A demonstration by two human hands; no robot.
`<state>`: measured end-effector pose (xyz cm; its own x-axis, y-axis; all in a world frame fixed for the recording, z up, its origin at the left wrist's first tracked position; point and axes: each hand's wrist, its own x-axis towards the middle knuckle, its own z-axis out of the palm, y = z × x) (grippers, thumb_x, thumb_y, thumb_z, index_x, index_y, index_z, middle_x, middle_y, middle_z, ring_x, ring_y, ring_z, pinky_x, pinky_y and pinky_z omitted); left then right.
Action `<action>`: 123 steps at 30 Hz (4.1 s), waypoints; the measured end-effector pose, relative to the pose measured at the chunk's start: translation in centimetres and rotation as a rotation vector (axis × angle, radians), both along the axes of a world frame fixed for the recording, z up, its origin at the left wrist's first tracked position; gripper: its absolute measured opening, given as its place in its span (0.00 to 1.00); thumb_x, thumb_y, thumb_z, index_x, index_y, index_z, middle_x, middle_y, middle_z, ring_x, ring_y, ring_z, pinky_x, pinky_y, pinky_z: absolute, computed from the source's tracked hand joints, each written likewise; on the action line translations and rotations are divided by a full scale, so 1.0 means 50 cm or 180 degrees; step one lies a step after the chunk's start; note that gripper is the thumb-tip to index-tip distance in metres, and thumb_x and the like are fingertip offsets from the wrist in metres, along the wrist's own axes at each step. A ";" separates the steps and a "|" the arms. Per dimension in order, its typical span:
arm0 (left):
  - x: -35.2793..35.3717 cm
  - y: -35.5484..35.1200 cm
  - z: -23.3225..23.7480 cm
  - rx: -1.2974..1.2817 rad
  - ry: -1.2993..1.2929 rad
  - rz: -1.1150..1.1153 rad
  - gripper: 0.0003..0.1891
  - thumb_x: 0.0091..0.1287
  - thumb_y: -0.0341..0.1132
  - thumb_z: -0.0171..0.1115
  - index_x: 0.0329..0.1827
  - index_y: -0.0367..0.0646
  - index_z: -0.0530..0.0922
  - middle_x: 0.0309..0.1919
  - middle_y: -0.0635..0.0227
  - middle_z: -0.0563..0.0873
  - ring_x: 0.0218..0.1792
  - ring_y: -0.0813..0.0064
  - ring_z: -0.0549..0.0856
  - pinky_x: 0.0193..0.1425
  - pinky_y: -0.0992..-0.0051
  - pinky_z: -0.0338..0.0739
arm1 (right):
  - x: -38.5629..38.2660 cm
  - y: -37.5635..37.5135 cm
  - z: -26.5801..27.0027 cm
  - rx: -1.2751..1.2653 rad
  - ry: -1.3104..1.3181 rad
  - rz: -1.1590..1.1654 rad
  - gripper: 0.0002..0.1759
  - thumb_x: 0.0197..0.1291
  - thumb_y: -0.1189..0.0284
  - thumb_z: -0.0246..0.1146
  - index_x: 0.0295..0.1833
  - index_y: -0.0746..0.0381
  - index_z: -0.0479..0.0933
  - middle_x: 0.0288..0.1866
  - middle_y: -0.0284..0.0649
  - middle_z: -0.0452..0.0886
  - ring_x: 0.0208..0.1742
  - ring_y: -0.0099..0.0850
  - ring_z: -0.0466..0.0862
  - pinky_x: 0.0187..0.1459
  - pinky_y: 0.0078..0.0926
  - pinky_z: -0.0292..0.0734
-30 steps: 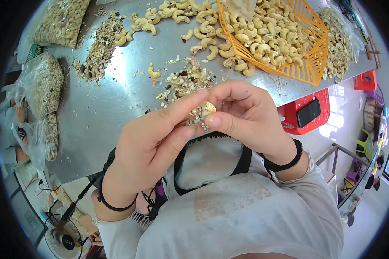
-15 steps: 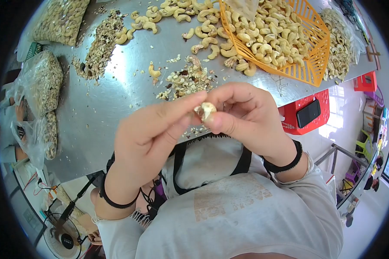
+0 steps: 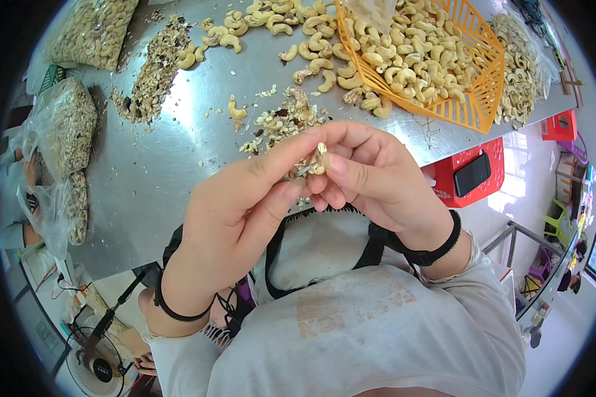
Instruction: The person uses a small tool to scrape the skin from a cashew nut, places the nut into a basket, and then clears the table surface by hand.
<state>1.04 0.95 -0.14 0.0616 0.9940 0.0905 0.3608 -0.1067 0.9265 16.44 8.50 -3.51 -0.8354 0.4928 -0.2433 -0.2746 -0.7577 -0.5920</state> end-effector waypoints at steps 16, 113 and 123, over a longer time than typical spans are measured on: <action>0.000 0.000 -0.004 -0.0205 0.0207 0.0219 0.18 0.58 0.23 0.49 0.52 0.42 0.69 0.34 0.61 0.80 0.32 0.74 0.80 0.37 0.80 0.72 | -0.009 -0.014 0.011 0.0745 -0.0362 -0.0316 0.14 0.56 0.72 0.54 0.47 0.67 0.69 0.30 0.34 0.76 0.25 0.16 0.71 0.29 0.11 0.69; 0.000 0.003 -0.012 0.0049 0.0131 0.0347 0.19 0.56 0.25 0.53 0.52 0.41 0.70 0.28 0.63 0.79 0.27 0.75 0.77 0.32 0.81 0.70 | -0.009 -0.007 -0.002 0.0701 -0.0045 -0.0160 0.10 0.58 0.72 0.51 0.44 0.62 0.63 0.31 0.36 0.74 0.26 0.17 0.72 0.29 0.14 0.69; 0.004 0.002 -0.001 -0.0292 -0.0123 0.0491 0.18 0.57 0.26 0.52 0.52 0.40 0.69 0.30 0.65 0.80 0.28 0.79 0.78 0.34 0.83 0.70 | -0.016 -0.010 0.010 0.1321 -0.0214 -0.0721 0.11 0.53 0.76 0.56 0.43 0.64 0.68 0.34 0.32 0.74 0.32 0.16 0.73 0.31 0.11 0.66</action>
